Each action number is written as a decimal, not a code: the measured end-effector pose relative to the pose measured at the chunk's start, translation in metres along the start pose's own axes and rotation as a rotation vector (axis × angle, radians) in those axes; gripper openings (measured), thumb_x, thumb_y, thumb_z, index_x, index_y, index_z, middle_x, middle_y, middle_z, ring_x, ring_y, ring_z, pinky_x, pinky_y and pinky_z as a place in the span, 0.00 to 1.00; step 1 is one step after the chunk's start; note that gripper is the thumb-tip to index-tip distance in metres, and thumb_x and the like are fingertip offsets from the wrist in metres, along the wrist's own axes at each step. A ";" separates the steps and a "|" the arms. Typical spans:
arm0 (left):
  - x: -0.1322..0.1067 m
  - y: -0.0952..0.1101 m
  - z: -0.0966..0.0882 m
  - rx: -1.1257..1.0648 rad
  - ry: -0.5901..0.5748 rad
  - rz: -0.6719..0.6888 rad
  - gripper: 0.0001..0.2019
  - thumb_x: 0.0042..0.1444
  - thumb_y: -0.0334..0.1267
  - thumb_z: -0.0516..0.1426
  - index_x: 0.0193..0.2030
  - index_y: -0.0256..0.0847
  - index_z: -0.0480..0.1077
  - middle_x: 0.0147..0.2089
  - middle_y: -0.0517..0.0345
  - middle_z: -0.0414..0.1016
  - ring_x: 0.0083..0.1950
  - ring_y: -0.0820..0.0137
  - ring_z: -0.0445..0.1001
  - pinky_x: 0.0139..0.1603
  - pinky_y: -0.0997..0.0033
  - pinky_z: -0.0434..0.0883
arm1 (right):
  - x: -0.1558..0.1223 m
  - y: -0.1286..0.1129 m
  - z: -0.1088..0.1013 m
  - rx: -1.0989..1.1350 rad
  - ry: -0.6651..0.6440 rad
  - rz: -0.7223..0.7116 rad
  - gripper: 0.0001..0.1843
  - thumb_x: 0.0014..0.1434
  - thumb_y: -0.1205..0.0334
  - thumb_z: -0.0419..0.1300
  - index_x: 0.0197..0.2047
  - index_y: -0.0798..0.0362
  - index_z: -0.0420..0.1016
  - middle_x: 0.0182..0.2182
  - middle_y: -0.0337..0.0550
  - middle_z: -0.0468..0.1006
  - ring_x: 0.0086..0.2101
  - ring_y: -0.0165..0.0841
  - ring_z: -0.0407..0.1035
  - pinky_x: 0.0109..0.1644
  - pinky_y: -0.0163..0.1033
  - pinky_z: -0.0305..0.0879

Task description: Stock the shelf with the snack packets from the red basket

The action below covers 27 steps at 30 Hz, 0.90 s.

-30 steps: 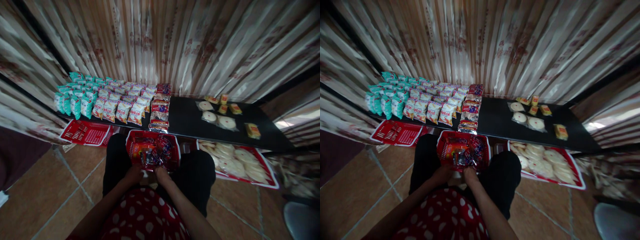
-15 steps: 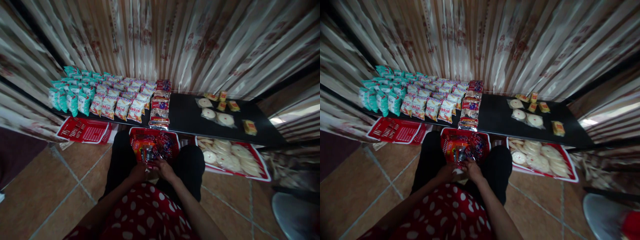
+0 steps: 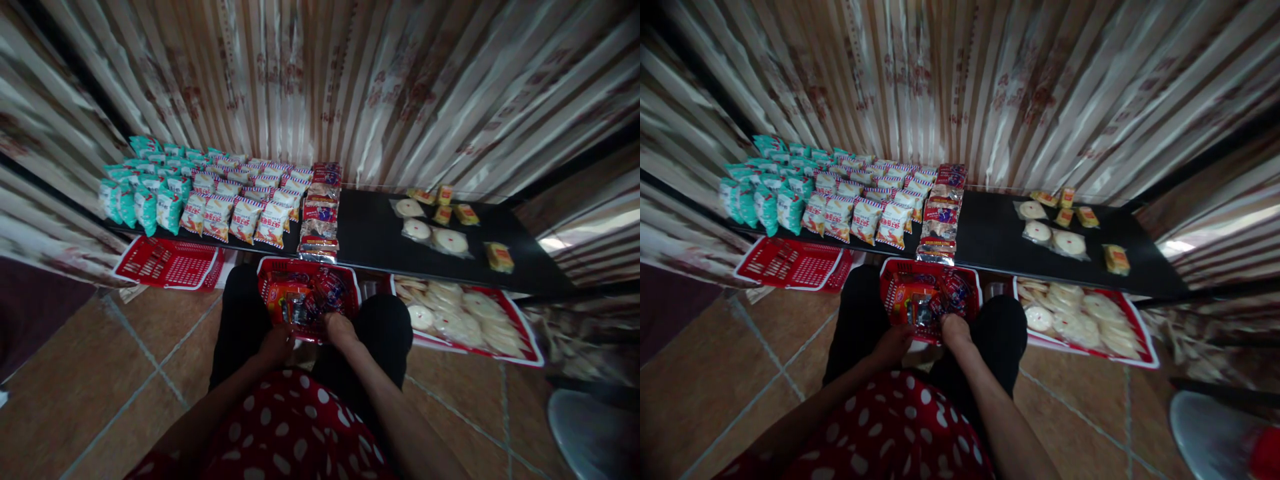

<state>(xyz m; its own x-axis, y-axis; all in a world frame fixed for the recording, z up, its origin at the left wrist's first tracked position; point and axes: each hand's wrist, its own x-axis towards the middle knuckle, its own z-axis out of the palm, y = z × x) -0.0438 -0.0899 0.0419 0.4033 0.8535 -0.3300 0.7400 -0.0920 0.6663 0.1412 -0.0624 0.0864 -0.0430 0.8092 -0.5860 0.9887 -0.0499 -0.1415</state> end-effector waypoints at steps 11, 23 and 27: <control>0.023 0.018 -0.024 -0.184 0.279 0.210 0.17 0.45 0.30 0.59 0.44 0.41 0.70 0.52 0.50 0.72 0.58 0.59 0.66 0.61 0.53 0.61 | -0.054 0.006 -0.100 0.077 0.282 -0.472 0.16 0.65 0.61 0.46 0.41 0.50 0.75 0.36 0.45 0.80 0.37 0.33 0.74 0.39 0.32 0.62; 0.024 0.054 -0.058 -0.578 0.160 0.118 0.10 0.52 0.44 0.52 0.30 0.40 0.62 0.27 0.63 0.67 0.29 0.72 0.66 0.32 0.73 0.64 | -0.049 0.038 -0.107 0.516 0.678 -0.135 0.17 0.57 0.54 0.56 0.49 0.48 0.73 0.39 0.43 0.80 0.39 0.37 0.74 0.42 0.39 0.67; 0.030 0.070 -0.063 -0.718 0.171 0.123 0.11 0.53 0.46 0.54 0.34 0.39 0.65 0.30 0.59 0.72 0.33 0.70 0.70 0.35 0.72 0.68 | -0.046 0.043 -0.101 0.941 0.646 -0.162 0.22 0.53 0.48 0.59 0.48 0.52 0.71 0.29 0.41 0.80 0.31 0.36 0.74 0.36 0.38 0.67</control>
<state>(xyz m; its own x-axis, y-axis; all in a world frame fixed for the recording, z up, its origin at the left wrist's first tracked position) -0.0141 -0.0380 0.1205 0.3279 0.9319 -0.1552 0.1374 0.1156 0.9838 0.2006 -0.0432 0.1878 0.1907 0.9813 -0.0268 0.4676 -0.1148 -0.8764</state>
